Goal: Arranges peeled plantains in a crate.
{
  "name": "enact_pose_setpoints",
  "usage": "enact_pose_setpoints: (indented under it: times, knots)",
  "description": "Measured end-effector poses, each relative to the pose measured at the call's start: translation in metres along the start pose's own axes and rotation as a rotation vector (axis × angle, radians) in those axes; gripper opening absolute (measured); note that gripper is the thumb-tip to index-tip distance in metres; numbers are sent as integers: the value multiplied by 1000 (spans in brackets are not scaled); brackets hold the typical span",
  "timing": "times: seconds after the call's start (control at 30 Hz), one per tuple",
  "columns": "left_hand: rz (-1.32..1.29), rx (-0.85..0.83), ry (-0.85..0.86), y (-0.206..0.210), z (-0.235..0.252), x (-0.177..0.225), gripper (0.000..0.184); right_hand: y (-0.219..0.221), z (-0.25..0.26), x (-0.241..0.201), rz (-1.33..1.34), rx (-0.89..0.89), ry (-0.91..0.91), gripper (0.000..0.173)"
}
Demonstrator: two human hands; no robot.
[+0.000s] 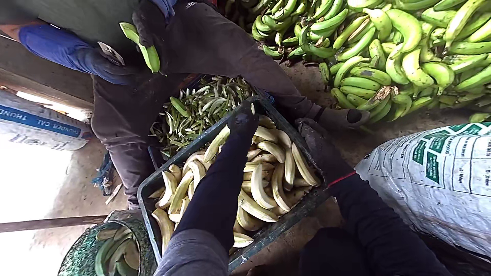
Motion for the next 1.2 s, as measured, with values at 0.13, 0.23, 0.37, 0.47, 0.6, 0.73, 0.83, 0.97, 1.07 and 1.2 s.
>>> enact_pose_setpoints:
  times: [0.13,0.23,0.37,0.47,0.6,0.73,0.83,0.97,1.07,1.2]
  knots:
    - [-295,94,67,-21,-8,-24,62,1,4,3,62,20,72,35]
    - [-782,316,168,-55,-19,-45,61,2,4,4,77,15,69,35]
    - [-1173,467,282,-58,-21,-35,40,3,4,2,43,21,45,35]
    - [-1133,483,217,-32,-10,-30,37,2,3,1,61,43,60,34]
    - [-942,407,190,-40,-12,-46,37,4,2,-1,82,37,73,33]
    - [-1141,312,198,-44,-21,-53,32,4,3,-3,93,52,111,32]
    - [-975,249,54,-20,-14,-44,36,5,4,-1,83,46,117,31]
    - [-132,8,-30,-7,0,-19,57,3,2,-3,62,38,111,34]
    - [267,-161,-38,-29,4,3,56,1,1,-2,73,11,78,34]
    - [370,-79,36,-52,9,8,61,0,0,-2,165,-20,34,34]
Point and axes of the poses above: each hand's wrist, its own z-axis towards the middle knuckle, its own y-axis out of the palm, x = y × z, the point moved 4 cm from there along z, towards the middle knuckle, and after that the axes turned 2 degrees about y, right-handed, at the moved point
